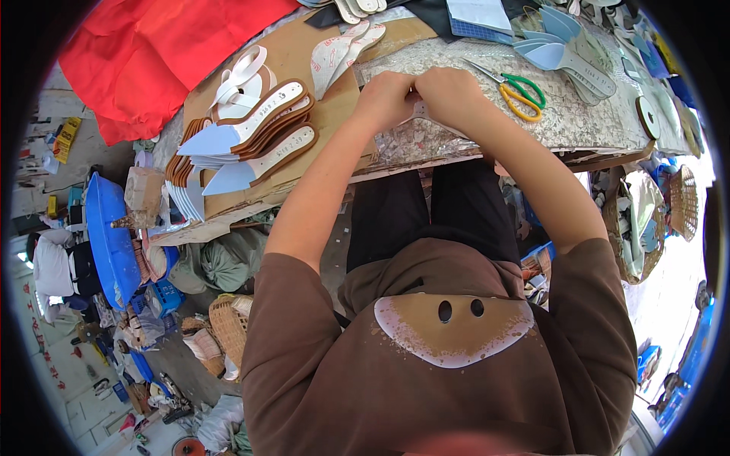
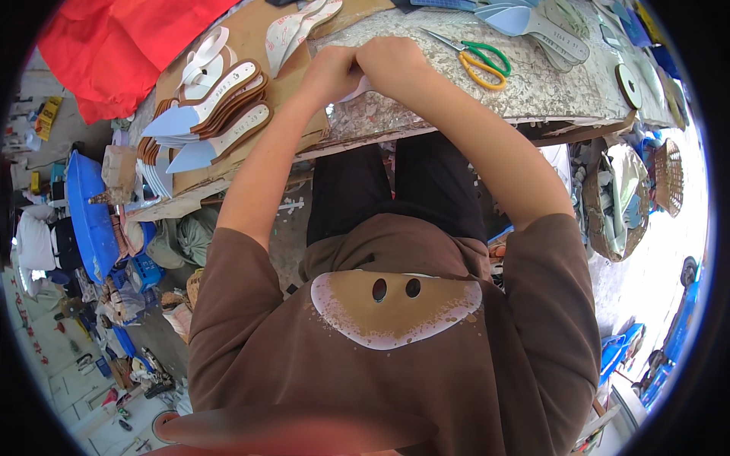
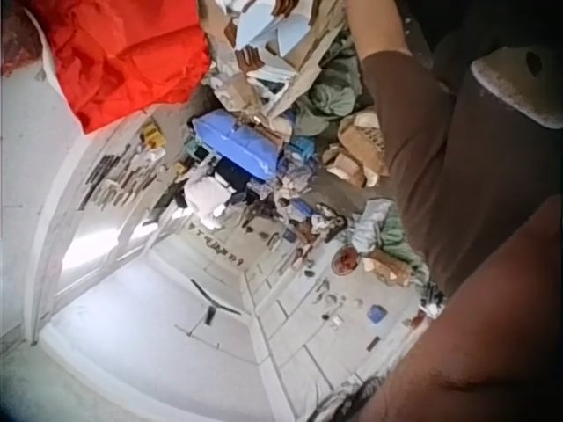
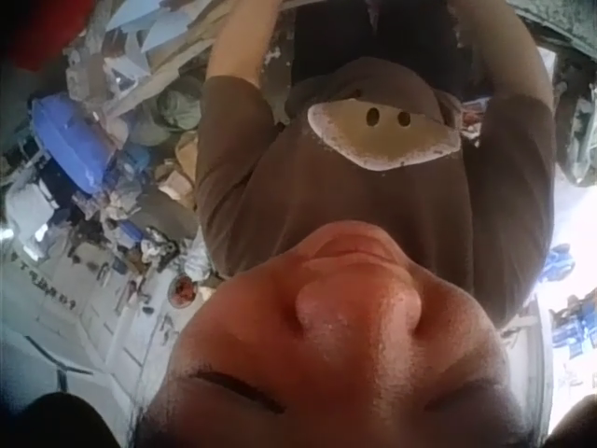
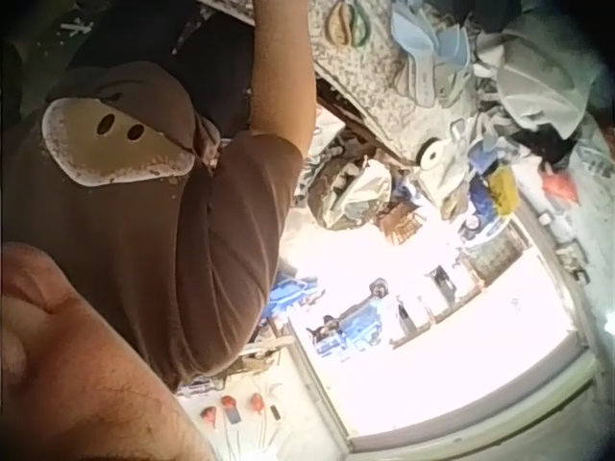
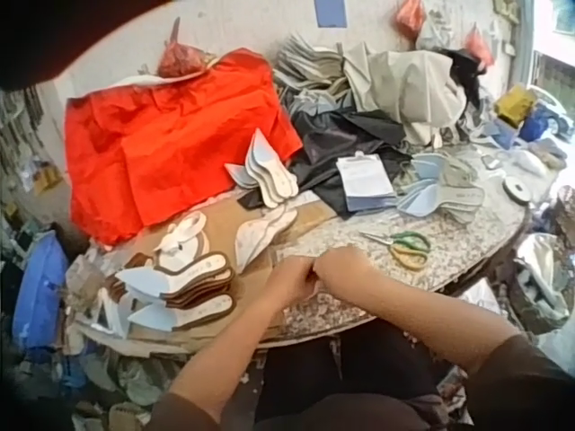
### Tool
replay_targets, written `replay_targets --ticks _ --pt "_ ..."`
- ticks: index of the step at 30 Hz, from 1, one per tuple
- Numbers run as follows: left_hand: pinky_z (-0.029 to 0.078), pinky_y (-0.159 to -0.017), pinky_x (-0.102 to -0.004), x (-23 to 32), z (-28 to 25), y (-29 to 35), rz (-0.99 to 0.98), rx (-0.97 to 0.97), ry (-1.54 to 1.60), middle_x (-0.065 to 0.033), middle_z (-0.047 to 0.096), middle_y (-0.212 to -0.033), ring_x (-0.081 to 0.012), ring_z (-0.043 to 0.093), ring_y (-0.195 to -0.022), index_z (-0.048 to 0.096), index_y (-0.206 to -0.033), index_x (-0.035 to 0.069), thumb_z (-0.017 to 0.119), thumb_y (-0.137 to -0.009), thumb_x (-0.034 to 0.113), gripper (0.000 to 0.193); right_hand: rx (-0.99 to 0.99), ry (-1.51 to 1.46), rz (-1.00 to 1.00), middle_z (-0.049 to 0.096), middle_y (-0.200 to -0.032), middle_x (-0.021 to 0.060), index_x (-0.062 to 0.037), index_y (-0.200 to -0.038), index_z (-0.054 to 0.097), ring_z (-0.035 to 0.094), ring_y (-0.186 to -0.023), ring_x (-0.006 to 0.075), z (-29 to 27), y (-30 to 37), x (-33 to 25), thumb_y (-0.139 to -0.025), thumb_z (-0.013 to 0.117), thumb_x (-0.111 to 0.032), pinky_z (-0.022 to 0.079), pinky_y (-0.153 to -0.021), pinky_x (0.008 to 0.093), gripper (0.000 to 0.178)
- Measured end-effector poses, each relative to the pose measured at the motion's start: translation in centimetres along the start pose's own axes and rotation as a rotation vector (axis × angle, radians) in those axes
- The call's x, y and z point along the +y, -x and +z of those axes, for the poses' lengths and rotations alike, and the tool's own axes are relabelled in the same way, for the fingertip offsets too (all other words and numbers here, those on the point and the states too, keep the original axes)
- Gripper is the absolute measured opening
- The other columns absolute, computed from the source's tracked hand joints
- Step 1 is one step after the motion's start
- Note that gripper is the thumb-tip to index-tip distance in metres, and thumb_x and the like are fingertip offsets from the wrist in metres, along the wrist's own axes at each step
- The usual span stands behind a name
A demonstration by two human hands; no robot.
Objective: The recorder is trimming and attaching leather straps to shoe insoles as part of a manufacturing process.
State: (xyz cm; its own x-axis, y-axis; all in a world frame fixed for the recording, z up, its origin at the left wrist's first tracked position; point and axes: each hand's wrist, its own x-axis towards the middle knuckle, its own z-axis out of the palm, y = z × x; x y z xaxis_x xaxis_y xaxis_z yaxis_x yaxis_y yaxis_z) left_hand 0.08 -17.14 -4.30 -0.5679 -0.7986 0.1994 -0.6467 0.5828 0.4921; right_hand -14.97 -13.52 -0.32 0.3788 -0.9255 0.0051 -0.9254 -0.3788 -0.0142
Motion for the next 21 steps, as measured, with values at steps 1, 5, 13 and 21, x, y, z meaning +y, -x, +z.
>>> replay_targets --ticks 1,5,13,21 --pt "0.051 -0.074 -0.0446 0.1 -0.1 -0.1 -0.008 -0.024 -0.008 -0.0158 0.069 -0.083 -0.0351 0.066 -0.082 0.073 -0.086 0.009 0.066 -0.077 0.014 0.012 -0.005 0.012 -0.014 0.071 -0.091 0.0153 -0.0047 -0.083 0.072 0.071 -0.087 0.0302 -0.1 -0.2 0.0 -0.077 0.065 -0.009 0.058 -0.07 0.039 0.01" --pt "0.052 -0.074 -0.0437 -0.4 -0.5 0.1 0.005 -0.046 0.052 -0.016 0.069 -0.083 -0.035 0.066 -0.082 0.074 -0.088 0.009 0.066 -0.077 0.013 0.014 0.023 0.002 0.004 0.069 -0.091 0.0146 -0.0052 -0.085 0.071 0.07 -0.085 0.0308 1.1 0.6 0.5 -0.078 0.066 -0.01 0.057 -0.069 0.0402 0.01" --pt "0.051 -0.076 -0.0438 1.5 -0.7 -0.5 0.103 -0.178 -0.157 -0.014 0.069 -0.087 -0.0336 0.065 -0.086 0.073 -0.09 0.009 0.065 -0.079 0.012 0.014 0.06 -0.093 -0.088 0.063 -0.088 0.0113 -0.0033 -0.086 0.063 0.066 -0.082 0.0311 2.4 4.2 4.3 -0.082 0.067 -0.016 0.054 -0.067 0.0419 0.014" --pt "0.051 -0.078 -0.0426 1.4 1.0 0.1 0.133 -0.128 0.019 -0.0105 0.069 -0.09 -0.0312 0.064 -0.09 0.073 -0.093 0.011 0.066 -0.08 0.014 0.015 -0.031 0.016 -0.069 0.064 -0.09 0.0129 -0.0047 -0.09 0.065 0.068 -0.084 0.0296 1.5 4.4 3.1 -0.078 0.069 -0.017 0.055 -0.066 0.039 0.017"
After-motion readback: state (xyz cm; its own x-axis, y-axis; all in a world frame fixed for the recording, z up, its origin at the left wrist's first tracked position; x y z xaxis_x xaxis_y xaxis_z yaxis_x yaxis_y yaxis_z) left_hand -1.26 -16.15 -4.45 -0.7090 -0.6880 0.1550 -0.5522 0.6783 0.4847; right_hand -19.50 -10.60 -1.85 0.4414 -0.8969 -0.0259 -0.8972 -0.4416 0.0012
